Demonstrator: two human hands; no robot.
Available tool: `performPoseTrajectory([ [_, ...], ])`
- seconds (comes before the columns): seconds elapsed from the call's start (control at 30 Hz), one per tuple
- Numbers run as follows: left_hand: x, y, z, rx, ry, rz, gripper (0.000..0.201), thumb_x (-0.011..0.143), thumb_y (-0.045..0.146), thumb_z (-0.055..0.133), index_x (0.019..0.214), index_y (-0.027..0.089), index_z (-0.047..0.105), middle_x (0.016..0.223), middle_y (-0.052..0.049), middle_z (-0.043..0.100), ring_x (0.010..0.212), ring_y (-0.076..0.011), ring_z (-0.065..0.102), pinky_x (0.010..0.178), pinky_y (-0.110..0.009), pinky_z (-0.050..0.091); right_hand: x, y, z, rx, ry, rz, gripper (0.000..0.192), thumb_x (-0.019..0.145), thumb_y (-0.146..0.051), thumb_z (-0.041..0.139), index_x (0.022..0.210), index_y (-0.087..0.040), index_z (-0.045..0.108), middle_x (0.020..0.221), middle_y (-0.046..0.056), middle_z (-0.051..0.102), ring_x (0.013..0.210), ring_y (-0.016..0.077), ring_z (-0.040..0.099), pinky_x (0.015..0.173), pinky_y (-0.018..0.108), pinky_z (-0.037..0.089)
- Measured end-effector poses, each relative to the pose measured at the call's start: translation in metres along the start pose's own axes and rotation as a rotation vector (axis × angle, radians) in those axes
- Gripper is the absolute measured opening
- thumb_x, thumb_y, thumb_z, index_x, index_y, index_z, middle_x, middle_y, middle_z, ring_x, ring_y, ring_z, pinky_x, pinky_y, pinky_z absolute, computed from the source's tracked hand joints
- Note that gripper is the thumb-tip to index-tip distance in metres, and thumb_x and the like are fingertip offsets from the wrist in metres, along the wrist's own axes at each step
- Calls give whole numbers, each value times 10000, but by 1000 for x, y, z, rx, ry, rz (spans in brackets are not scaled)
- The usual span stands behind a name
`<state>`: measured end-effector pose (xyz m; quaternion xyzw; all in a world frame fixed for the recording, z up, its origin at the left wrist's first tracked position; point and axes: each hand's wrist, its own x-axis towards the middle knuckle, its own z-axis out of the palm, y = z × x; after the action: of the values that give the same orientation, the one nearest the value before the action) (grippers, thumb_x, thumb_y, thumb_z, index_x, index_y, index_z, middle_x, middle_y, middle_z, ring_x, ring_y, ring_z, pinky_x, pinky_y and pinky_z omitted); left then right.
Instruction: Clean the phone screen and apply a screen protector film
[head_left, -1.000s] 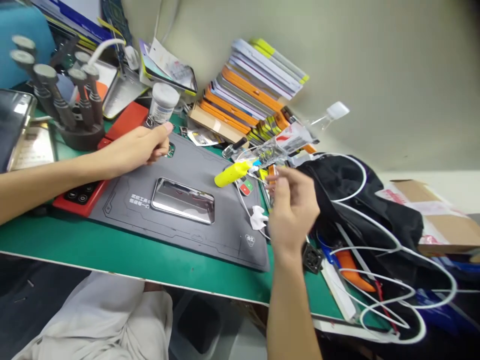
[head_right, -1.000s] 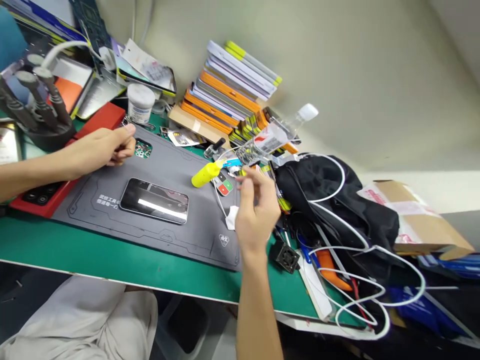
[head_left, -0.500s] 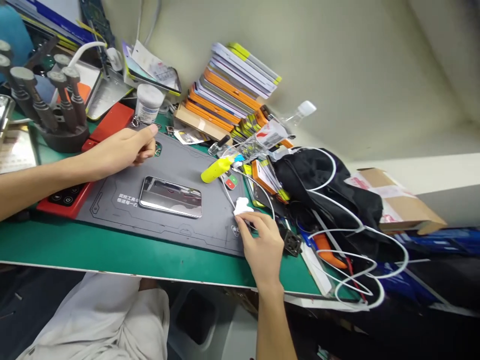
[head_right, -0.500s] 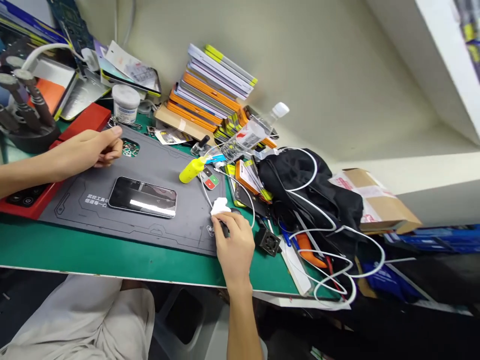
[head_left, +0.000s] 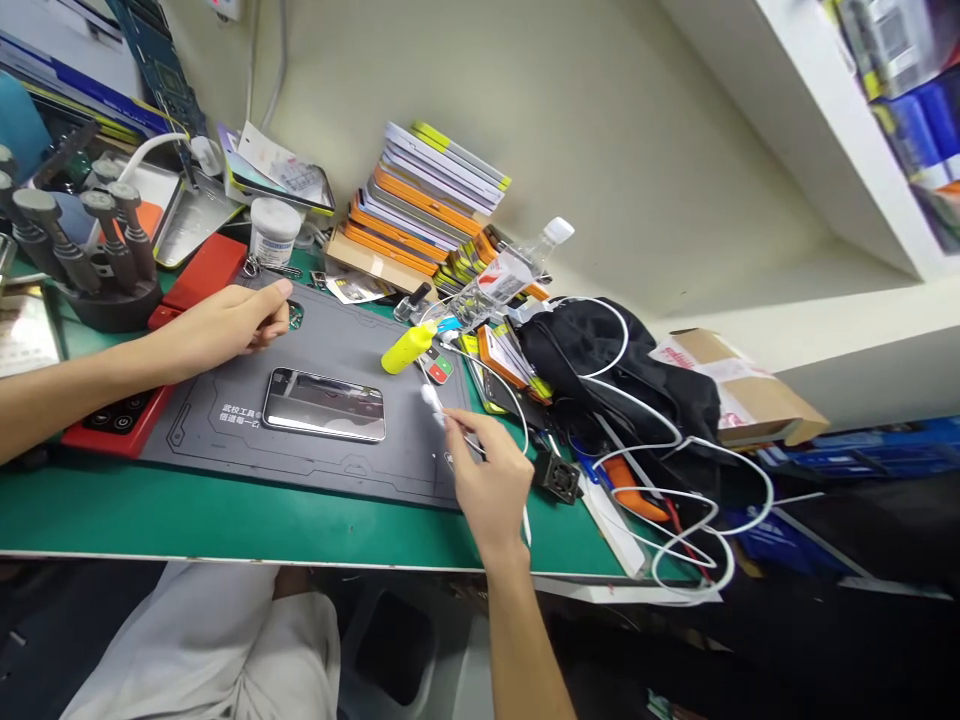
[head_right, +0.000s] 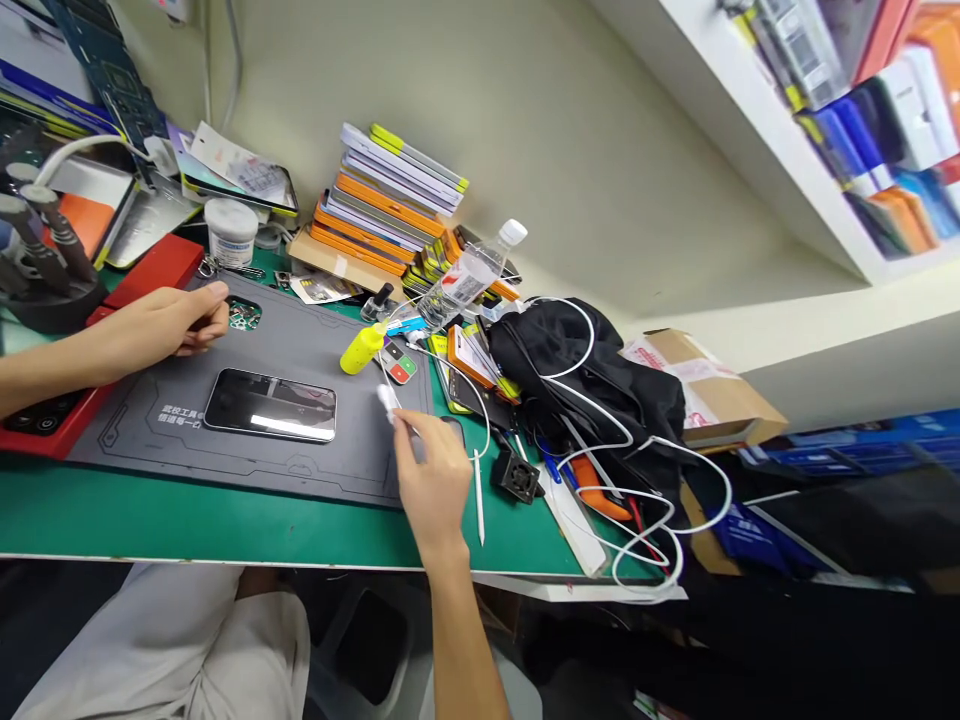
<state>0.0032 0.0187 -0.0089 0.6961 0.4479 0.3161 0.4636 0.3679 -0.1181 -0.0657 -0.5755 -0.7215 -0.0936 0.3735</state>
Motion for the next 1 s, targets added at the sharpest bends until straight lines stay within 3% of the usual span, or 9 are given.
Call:
performPoseTrajectory([
  [0.13, 0, -1, 0, -3, -3, 31, 675, 1151, 727, 438, 700, 224, 446, 640, -29, 379, 578, -164, 353, 572, -308, 300, 6, -39, 17, 98, -45, -249, 231, 1191, -144, 677, 1296, -222, 867, 1268, 66, 914, 1158, 243, 901, 1039, 392, 724],
  [0.23, -1, 0, 1, 8, -1, 31, 692, 1143, 757, 454, 701, 224, 460, 646, -28, 399, 578, -161, 366, 576, -309, 311, 0, -53, 25, 92, -45, -359, 295, 1160, -30, 660, 1358, -157, 837, 1368, 96, 889, 1289, 255, 877, 1175, 388, 707],
  [0.47, -3, 3, 4, 12, -4, 23, 674, 1184, 684, 428, 696, 222, 468, 630, -20, 394, 569, -158, 366, 592, -327, 302, -11, -52, 17, 33, -101, -437, 451, 1115, 59, 618, 1507, -116, 756, 1459, 145, 850, 1391, 273, 831, 1283, 436, 669],
  [0.67, -2, 5, 5, 38, 4, -14, 641, 1206, 606, 387, 704, 219, 485, 607, -17, 393, 572, -162, 376, 608, -329, 311, -4, -71, 19, 68, -126, -446, 436, 1136, 23, 591, 1521, -99, 756, 1427, 147, 863, 1360, 256, 848, 1271, 404, 677],
  [0.87, -2, 5, 3, 65, 5, -44, 642, 1184, 648, 398, 708, 227, 487, 618, -22, 388, 586, -176, 393, 610, -332, 335, 5, -103, 37, -22, -84, -510, 374, 1151, 9, 560, 1416, -36, 819, 1375, 145, 881, 1297, 238, 872, 1286, 340, 645],
  [1.0, -2, 7, 2, 80, -6, -39, 641, 1188, 631, 389, 698, 224, 463, 618, -24, 395, 573, -166, 381, 609, -330, 325, 1, -107, 39, -27, -46, -518, 320, 1125, 38, 610, 1365, 25, 820, 1344, 161, 887, 1265, 247, 883, 1305, 340, 632],
])
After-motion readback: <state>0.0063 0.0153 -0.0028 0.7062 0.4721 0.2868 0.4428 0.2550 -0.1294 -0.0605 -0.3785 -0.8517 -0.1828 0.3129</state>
